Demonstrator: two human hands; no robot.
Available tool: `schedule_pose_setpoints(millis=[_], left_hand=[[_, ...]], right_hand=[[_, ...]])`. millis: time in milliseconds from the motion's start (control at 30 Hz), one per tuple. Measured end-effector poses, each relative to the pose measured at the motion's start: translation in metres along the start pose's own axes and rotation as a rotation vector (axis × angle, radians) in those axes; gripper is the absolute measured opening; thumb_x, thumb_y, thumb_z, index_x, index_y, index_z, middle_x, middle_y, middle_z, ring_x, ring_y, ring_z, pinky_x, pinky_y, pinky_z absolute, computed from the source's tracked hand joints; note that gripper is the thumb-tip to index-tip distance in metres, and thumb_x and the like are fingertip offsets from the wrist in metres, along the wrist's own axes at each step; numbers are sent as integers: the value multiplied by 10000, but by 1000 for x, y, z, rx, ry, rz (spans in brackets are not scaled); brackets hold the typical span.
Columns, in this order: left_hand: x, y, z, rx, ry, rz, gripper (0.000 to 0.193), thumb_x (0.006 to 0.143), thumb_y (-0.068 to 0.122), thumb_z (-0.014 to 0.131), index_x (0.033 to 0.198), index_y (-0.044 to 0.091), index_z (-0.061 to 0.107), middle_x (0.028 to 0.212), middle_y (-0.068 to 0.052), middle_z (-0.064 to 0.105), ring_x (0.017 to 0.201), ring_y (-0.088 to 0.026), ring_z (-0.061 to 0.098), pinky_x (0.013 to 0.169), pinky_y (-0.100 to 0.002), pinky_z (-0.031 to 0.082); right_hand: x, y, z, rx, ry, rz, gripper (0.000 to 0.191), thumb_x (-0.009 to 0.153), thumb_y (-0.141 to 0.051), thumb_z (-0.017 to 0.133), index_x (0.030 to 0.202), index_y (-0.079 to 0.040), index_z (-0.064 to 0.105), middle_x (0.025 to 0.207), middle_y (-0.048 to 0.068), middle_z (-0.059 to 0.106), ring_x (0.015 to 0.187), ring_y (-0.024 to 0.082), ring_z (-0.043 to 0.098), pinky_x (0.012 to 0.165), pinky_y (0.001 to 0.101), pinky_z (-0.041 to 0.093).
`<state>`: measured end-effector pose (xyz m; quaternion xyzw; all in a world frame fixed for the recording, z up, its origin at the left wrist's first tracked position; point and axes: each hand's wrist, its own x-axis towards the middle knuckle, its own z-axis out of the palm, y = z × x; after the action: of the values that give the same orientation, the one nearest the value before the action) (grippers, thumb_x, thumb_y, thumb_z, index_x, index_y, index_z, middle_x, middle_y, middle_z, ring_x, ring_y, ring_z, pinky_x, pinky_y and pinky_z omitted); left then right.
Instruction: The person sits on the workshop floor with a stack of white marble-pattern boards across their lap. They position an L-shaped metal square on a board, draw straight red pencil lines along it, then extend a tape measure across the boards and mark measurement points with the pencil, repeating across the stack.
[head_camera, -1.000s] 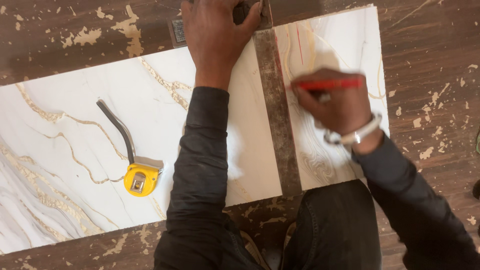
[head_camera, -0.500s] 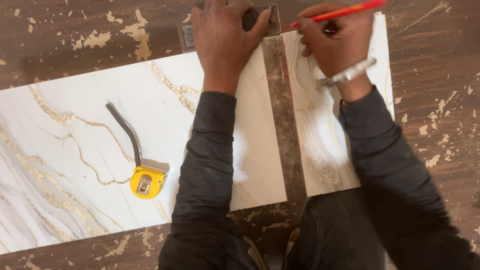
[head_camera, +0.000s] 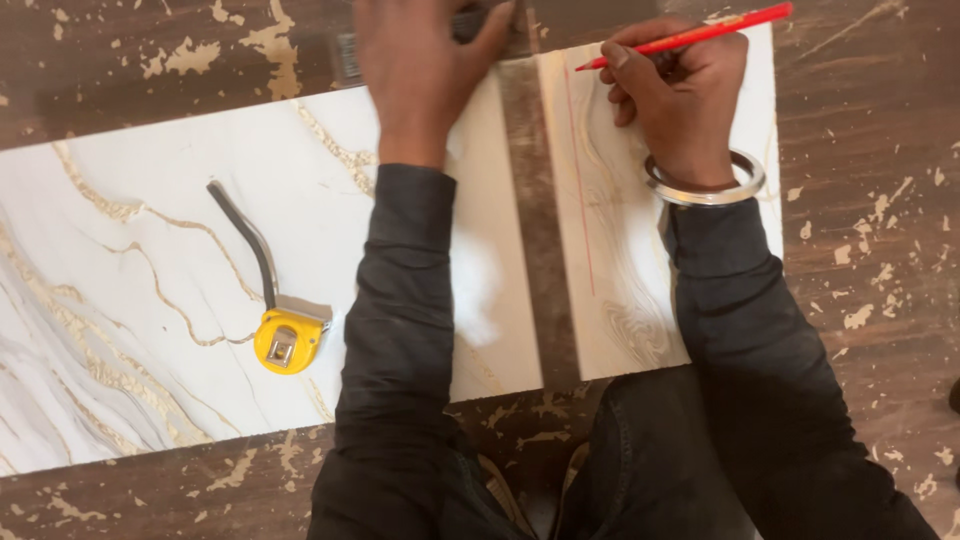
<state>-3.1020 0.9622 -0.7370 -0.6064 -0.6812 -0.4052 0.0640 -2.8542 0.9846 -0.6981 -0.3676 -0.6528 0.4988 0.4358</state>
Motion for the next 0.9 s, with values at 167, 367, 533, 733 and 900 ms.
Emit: schedule_pose_setpoints(millis=[167, 367, 533, 733, 900], left_hand=[[-3, -5, -14, 62, 67, 80, 298, 883, 446, 853, 934, 155, 811, 920, -57, 708, 867, -286, 647, 901, -477, 437], [-3, -4, -20, 76, 126, 68, 371, 874, 482, 857, 880, 119, 785, 877, -68, 695, 876, -288, 646, 825, -449, 428], [-4, -11, -26, 60, 57, -11, 430, 878, 508, 882, 814, 95, 778, 678, -61, 629, 713, -292, 619, 879, -477, 454], [-1, -14, -33, 26, 76, -21, 463, 850, 496, 875, 733, 76, 721, 757, -83, 680, 690, -320, 625, 865, -505, 430], [-1, -13, -36, 55, 30, -36, 502, 897, 529, 874, 779, 63, 728, 734, -95, 655, 738, -335, 614, 887, -492, 451]], right_hand=[[1, -2, -2, -30, -7, -20, 52, 1079, 34, 693, 1059, 72, 722, 852, 104, 719, 666, 97, 651, 541, 226, 501], [-1, -1, -4, -44, -8, -61, 61, 1083, 42, 687, 1045, 78, 718, 838, 105, 712, 640, 104, 649, 533, 226, 494], [-2, 1, -3, -32, -25, -73, 73, 1105, 47, 688, 1052, 83, 724, 851, 115, 708, 629, 115, 636, 542, 232, 485], [-1, -1, -4, 9, 23, 31, 47, 1063, 39, 705, 1034, 75, 716, 814, 99, 704, 618, 99, 641, 524, 227, 494], [-2, -2, -2, -46, 9, 12, 66, 1081, 35, 699, 1039, 78, 728, 826, 105, 710, 615, 103, 635, 526, 230, 493]])
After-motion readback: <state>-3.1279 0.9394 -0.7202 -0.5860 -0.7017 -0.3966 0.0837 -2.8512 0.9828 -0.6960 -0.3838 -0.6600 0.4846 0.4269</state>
